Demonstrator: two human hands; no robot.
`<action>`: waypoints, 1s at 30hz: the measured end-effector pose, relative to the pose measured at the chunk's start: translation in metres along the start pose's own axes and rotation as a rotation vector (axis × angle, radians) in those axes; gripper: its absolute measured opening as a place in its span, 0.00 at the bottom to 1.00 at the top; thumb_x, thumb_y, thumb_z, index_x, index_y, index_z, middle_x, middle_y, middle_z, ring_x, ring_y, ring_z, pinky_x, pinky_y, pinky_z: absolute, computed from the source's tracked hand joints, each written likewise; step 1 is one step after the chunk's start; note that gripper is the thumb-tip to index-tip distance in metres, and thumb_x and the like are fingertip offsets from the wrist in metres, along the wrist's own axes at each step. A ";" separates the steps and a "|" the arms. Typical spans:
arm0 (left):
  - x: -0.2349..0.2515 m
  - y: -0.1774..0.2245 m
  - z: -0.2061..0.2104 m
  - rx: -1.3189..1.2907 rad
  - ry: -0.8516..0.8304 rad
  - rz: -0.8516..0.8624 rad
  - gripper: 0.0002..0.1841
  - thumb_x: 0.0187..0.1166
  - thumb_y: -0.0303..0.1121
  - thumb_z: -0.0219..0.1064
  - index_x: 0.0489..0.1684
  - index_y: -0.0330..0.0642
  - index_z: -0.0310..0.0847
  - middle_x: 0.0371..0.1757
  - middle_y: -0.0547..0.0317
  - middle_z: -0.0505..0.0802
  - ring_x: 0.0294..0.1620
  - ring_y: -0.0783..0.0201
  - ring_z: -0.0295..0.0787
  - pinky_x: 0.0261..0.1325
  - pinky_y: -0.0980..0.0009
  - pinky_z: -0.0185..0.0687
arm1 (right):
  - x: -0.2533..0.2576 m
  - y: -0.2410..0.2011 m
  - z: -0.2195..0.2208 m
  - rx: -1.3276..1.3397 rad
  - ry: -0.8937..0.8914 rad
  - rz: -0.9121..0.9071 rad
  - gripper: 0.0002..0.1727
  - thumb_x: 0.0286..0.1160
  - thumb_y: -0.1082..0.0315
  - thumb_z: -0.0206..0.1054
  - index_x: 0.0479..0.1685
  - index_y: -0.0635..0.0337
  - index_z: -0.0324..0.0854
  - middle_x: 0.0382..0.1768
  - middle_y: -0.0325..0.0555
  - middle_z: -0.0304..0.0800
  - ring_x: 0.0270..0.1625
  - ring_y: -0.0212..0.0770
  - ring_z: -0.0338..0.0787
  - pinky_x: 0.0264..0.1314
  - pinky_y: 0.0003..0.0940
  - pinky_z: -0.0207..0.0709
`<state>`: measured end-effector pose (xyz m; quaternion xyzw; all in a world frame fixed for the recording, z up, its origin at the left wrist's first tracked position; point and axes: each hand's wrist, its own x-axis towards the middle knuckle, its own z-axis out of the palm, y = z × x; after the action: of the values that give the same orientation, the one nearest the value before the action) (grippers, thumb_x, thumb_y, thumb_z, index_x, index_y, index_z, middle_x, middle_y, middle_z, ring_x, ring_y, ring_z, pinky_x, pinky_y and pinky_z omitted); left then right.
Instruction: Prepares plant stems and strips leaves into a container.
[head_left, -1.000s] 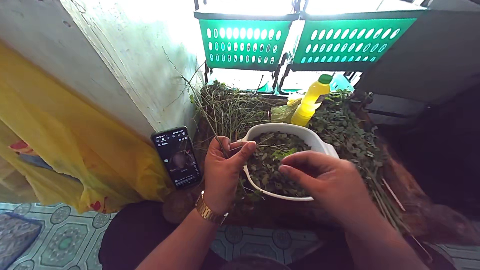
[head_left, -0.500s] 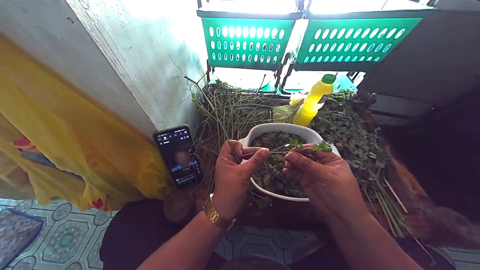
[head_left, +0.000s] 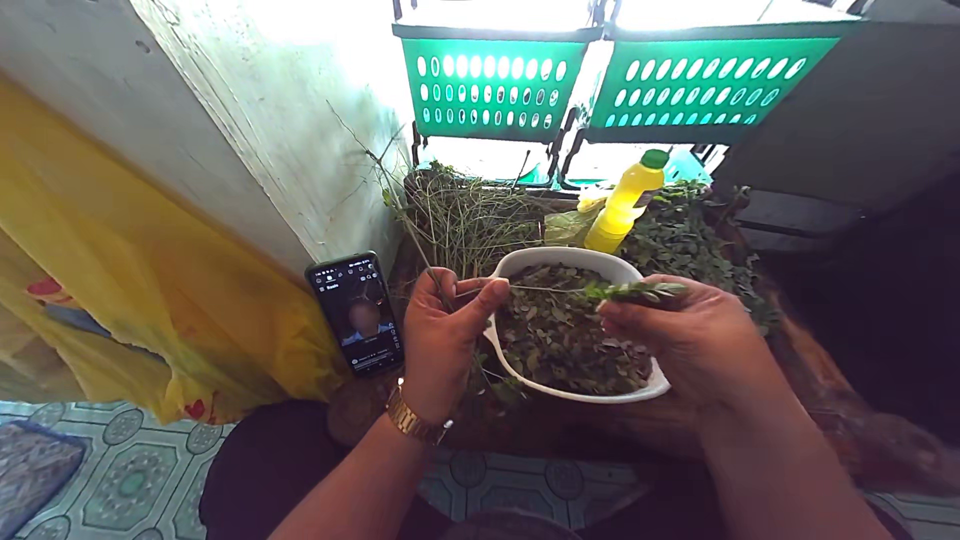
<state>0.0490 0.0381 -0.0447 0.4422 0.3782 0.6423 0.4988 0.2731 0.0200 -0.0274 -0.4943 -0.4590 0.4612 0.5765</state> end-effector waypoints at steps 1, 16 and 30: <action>0.003 0.001 -0.002 0.001 0.009 0.010 0.16 0.72 0.25 0.78 0.38 0.49 0.71 0.39 0.65 0.95 0.37 0.75 0.93 0.37 0.80 0.88 | 0.002 -0.001 -0.006 -0.089 -0.028 -0.006 0.10 0.60 0.84 0.78 0.37 0.62 0.89 0.32 0.44 0.95 0.31 0.34 0.94 0.40 0.29 0.92; -0.010 -0.003 0.008 0.005 -0.089 -0.006 0.16 0.71 0.22 0.77 0.39 0.47 0.71 0.40 0.61 0.97 0.40 0.73 0.95 0.42 0.79 0.89 | -0.010 0.007 0.008 -0.427 -0.195 -0.446 0.12 0.74 0.66 0.75 0.54 0.53 0.88 0.45 0.33 0.94 0.45 0.29 0.94 0.50 0.24 0.90; -0.008 0.007 0.003 0.049 -0.098 0.066 0.17 0.71 0.22 0.77 0.40 0.49 0.71 0.41 0.64 0.97 0.43 0.73 0.95 0.44 0.78 0.90 | 0.003 -0.008 -0.026 -0.340 -0.351 -0.269 0.08 0.58 0.72 0.76 0.35 0.50 0.92 0.27 0.34 0.93 0.25 0.26 0.88 0.27 0.19 0.84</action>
<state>0.0505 0.0292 -0.0391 0.4975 0.3541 0.6265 0.4843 0.2997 0.0185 -0.0212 -0.4310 -0.6842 0.3755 0.4529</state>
